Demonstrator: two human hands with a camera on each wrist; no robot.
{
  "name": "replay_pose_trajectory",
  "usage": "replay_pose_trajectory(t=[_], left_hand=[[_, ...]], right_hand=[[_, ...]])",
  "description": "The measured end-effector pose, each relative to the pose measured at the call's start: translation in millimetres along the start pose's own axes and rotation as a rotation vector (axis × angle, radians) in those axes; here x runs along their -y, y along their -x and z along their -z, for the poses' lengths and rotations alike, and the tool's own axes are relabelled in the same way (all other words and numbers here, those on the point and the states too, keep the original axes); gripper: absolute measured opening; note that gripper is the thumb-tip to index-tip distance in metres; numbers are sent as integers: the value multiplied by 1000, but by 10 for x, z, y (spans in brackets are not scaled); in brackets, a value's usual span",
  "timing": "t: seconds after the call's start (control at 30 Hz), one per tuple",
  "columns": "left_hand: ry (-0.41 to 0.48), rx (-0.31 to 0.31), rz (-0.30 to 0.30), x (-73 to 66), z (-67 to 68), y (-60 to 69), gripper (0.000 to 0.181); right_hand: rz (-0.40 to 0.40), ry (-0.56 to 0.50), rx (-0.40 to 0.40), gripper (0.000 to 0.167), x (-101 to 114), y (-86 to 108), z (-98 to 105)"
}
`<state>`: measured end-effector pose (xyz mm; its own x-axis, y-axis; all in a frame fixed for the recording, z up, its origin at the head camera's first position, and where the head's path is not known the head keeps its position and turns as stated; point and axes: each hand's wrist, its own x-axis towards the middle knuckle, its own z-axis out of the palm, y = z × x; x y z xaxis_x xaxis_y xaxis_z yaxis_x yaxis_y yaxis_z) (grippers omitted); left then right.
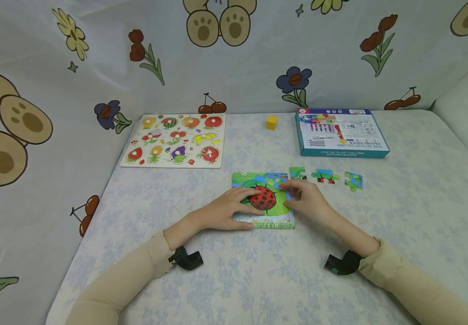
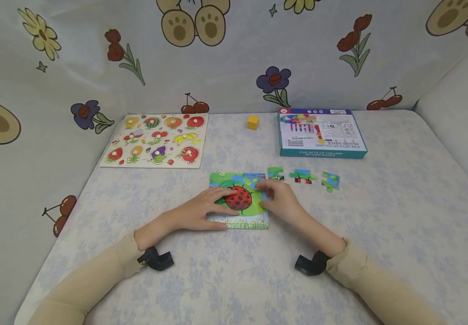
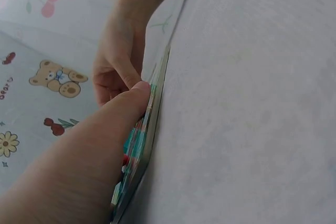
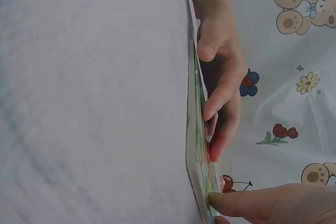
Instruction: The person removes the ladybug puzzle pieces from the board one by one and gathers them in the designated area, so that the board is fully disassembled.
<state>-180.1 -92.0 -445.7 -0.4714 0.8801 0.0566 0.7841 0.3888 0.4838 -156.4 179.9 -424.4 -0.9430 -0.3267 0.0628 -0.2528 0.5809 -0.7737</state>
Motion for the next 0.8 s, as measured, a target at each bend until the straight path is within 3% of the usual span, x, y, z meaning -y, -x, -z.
replay_pose_trajectory(t=[0.33,0.47,0.6,0.8], left_hand=[[-24,18,20,-53,31,1,44],[-139,17,9,-135,-19,-17,51],[-249,64,20,-259,-93,-25,61],[-307,102,46,-360,-107,-16,69]], right_hand=[[12,-88,2,35,-29,-18,3],[-21,-159,5,32,-45,-29,4],[-31,-185,9,30,-50,-29,2],[-43,-201,6,28,-46,-27,0]])
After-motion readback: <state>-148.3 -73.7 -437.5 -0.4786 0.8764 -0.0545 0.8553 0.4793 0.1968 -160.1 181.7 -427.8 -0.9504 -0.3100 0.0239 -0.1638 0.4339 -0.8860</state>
